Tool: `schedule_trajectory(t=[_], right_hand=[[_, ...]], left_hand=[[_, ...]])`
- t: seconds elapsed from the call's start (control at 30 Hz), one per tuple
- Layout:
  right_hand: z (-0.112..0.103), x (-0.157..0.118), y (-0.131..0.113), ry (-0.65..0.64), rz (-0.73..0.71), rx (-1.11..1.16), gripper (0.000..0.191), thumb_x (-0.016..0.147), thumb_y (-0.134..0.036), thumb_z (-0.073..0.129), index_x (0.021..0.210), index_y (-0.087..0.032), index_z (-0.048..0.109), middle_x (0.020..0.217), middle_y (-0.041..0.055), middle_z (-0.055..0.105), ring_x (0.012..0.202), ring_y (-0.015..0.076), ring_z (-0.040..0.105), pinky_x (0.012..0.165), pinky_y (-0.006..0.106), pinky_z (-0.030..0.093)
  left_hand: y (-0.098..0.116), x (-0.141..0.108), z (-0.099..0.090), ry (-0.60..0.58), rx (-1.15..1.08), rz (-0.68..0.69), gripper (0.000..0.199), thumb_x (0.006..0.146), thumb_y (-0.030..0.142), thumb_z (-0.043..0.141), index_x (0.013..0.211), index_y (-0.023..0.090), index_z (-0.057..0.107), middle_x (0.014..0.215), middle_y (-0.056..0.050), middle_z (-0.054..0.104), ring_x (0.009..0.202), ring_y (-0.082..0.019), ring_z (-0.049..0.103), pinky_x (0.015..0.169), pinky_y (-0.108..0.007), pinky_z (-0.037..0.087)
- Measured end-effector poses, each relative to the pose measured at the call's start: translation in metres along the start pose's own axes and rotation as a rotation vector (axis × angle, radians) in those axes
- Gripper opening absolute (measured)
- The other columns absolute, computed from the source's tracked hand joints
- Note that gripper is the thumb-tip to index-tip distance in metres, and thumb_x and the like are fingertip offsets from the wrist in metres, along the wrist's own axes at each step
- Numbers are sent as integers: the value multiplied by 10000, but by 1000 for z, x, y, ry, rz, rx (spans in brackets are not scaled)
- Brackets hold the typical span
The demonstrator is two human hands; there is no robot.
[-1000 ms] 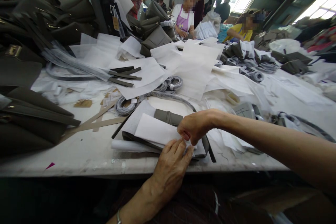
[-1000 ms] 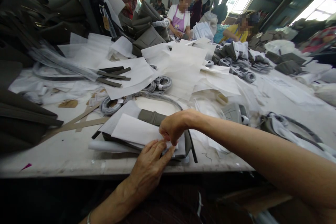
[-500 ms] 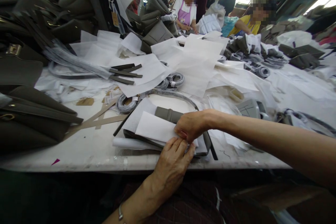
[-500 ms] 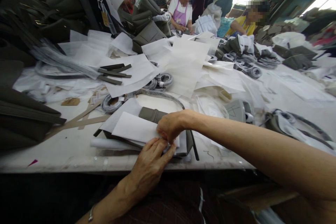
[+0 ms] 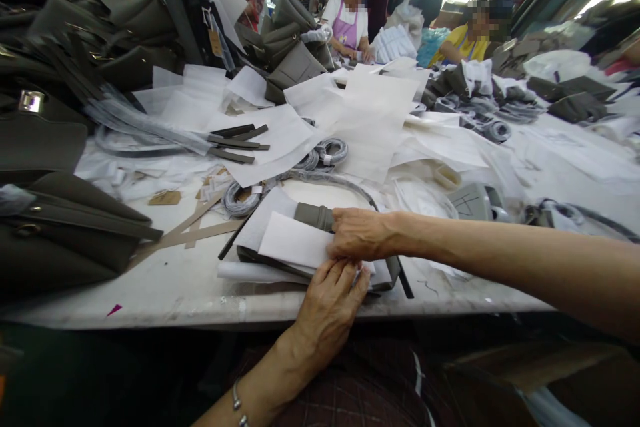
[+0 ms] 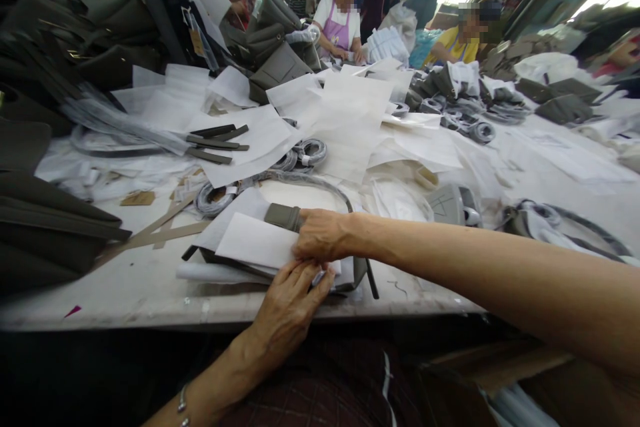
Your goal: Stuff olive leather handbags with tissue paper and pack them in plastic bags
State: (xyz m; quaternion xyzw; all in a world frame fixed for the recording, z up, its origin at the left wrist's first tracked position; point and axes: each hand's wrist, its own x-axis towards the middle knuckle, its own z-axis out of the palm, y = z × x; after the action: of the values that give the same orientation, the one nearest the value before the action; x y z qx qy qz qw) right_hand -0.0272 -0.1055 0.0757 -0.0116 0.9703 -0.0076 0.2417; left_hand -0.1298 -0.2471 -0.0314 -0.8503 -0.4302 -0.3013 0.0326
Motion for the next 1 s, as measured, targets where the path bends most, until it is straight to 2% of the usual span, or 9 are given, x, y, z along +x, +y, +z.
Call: schedule_trajectory(t=[0.07,0.17,0.37,0.47,0.57,0.67,0.77,0.9,1.0], right_hand=[[6,-7,5,72,-19,-13,63,852,-235,666,826,-179,654,709,22,669,738,177,568,786,340,311],[18,-17,18,185,85,-51,167,837,-321,708,848,-170,636,851,51,671,859,206,560,783,334,309],[29,-38,40,391,573,-114,280,774,-326,791,958,-162,658,1000,98,673,956,249,557,839,352,320],[34,-45,25,553,729,92,202,812,-341,757,929,-192,688,959,59,694,929,227,582,842,340,336],[51,-43,7,578,686,290,94,833,-314,731,825,-222,718,865,16,702,886,198,601,846,326,352],[65,-40,1,571,743,320,74,847,-280,706,821,-219,741,864,29,717,909,213,608,886,351,364],[60,-38,-7,674,850,273,93,860,-258,678,834,-205,749,900,56,738,935,241,619,943,401,376],[52,-22,-45,937,782,450,237,955,-265,515,1032,-204,731,1072,69,734,1025,211,651,969,363,465],[66,-5,-75,1022,760,568,347,994,-283,403,1179,-186,681,1219,91,686,1156,216,623,1011,385,489]], left_hand=[[0,0,0,15,23,11,398,979,169,317,1291,145,563,1313,-141,575,1210,-247,517,1031,-408,413],[-1,1,-1,-6,52,27,391,986,171,307,1269,151,576,1316,-124,583,1212,-228,521,1022,-386,408],[-1,0,0,-48,77,13,381,997,202,328,1304,187,553,1254,-94,623,1222,-213,524,1040,-378,387],[0,-1,0,-44,79,19,375,993,206,343,1305,187,551,1252,-96,623,1220,-211,526,1046,-377,384],[1,0,-1,-37,89,24,362,989,201,358,1290,179,559,1236,-98,628,1221,-209,523,1040,-375,388],[0,1,-2,-39,93,13,353,989,200,365,1282,182,561,1225,-95,633,1209,-212,531,1029,-380,397],[0,1,-2,-37,86,20,348,984,195,376,1281,185,558,1229,-91,631,1201,-212,536,1024,-382,404],[3,1,2,-13,59,2,335,972,178,387,1250,175,576,1188,-101,645,1165,-207,560,1019,-382,425],[4,0,-4,29,55,30,336,979,173,350,1195,111,599,1098,-121,674,1095,-213,598,1014,-380,447]])
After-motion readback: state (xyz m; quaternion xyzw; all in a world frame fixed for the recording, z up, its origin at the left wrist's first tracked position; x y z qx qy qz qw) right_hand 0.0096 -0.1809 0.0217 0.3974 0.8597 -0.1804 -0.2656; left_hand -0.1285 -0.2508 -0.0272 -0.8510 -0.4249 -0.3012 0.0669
